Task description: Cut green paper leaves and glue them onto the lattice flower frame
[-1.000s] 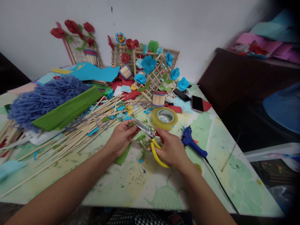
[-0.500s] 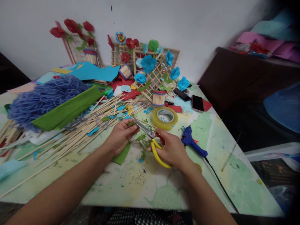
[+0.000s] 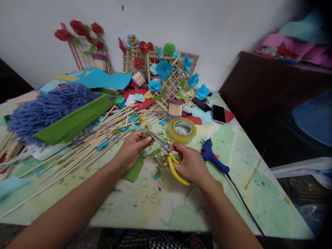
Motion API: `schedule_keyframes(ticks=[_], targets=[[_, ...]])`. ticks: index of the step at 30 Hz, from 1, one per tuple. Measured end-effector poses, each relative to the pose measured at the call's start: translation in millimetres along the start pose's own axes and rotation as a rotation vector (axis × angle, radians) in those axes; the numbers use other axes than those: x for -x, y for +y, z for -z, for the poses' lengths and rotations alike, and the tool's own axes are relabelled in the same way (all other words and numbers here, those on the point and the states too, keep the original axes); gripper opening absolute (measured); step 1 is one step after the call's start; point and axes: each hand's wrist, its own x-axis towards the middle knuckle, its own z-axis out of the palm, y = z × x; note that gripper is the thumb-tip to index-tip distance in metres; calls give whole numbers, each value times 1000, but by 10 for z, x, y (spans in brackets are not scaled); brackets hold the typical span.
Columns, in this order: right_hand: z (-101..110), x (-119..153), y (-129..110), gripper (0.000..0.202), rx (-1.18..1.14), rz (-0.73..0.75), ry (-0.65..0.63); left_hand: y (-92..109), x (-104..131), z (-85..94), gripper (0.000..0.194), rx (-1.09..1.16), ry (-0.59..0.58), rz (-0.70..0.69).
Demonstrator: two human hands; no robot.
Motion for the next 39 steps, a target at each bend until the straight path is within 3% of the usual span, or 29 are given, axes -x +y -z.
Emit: schedule_keyframes(ticks=[8, 39], targets=[[-10, 4, 7, 42, 1, 0, 3, -45, -40, 44, 19, -77, 13, -54], [-7, -4, 46, 38, 1, 1, -2, 36, -41, 26, 12, -100, -17, -54]])
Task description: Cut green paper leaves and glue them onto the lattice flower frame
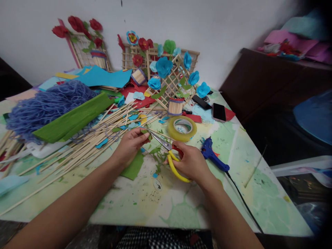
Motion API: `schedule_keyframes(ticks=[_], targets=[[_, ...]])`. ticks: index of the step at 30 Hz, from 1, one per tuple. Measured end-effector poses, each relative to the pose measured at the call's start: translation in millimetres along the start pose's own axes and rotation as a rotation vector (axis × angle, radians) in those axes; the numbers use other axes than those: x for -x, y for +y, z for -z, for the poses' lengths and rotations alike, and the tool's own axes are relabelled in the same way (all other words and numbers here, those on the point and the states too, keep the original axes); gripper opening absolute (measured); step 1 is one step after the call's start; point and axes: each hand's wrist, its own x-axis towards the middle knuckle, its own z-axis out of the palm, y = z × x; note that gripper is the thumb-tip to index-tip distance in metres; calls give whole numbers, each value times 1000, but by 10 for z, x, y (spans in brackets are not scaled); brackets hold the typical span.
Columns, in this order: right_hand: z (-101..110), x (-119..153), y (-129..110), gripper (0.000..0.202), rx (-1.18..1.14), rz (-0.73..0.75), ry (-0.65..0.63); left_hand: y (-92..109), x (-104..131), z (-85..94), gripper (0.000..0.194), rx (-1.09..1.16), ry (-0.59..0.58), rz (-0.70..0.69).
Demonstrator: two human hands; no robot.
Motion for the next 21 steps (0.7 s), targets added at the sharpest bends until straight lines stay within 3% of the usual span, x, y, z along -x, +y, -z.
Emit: schedule_keyframes(ticks=[11, 21], targets=[[51, 12, -6, 42, 21, 31, 7, -35, -18, 40, 15, -72, -24, -47], [55, 7, 24, 40, -14, 49, 2, 2, -25, 74, 14, -242, -126, -75]])
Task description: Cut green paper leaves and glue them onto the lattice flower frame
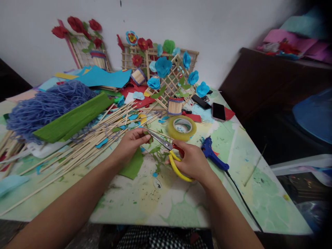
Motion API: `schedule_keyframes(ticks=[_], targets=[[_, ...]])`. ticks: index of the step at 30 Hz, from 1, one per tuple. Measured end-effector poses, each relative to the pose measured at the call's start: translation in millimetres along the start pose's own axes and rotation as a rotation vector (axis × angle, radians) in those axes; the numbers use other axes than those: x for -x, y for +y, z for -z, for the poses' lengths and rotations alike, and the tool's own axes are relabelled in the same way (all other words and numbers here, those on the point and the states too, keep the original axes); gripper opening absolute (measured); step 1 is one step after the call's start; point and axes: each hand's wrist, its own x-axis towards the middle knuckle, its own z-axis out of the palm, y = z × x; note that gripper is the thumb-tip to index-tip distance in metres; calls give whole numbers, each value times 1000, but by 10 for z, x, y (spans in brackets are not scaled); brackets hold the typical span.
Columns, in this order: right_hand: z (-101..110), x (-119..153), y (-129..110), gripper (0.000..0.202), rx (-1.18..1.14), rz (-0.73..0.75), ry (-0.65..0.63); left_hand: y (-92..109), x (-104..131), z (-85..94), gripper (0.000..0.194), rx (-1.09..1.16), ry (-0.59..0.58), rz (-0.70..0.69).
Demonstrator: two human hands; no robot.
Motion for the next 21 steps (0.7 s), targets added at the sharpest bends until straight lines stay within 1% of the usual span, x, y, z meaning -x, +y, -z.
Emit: schedule_keyframes(ticks=[10, 16, 21], targets=[[-2, -5, 15, 41, -22, -5, -25, 52, -29, 86, 12, -61, -81, 17], [-1, -2, 11, 39, -35, 15, -26, 112, -33, 114, 12, -78, -78, 51], [3, -3, 3, 35, -36, 25, -24, 116, -36, 140, 12, -85, -84, 64]])
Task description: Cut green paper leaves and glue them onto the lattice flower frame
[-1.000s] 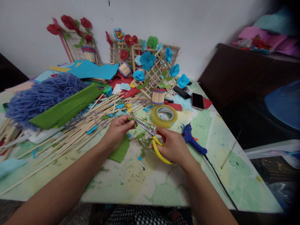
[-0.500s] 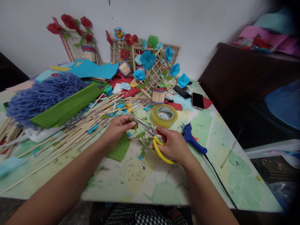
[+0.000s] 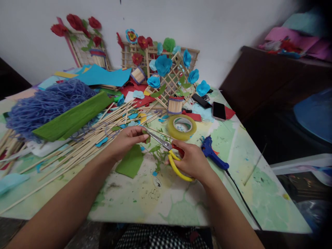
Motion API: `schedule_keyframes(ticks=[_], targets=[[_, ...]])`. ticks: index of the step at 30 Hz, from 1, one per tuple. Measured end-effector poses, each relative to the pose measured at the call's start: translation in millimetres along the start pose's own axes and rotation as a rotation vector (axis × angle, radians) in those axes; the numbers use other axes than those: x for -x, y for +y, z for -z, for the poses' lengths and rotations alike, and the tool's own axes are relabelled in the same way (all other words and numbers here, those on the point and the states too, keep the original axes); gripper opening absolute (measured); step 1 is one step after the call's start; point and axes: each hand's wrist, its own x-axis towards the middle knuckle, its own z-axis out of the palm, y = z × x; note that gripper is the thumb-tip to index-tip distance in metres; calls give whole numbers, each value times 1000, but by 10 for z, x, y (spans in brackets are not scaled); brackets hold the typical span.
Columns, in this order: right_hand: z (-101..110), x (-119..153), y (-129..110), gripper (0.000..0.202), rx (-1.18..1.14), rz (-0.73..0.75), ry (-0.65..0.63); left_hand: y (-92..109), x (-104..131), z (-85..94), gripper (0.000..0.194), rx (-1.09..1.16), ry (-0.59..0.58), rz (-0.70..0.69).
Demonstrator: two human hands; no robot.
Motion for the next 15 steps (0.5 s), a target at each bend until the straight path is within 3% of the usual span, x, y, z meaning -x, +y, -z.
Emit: schedule_keyframes(ticks=[9, 15], targets=[[-44, -4, 30, 36, -2, -48, 14, -39, -3, 49, 15, -43, -35, 35], [-72, -36, 43, 37, 37, -189, 112, -77, -20, -39, 17, 40, 60, 65]])
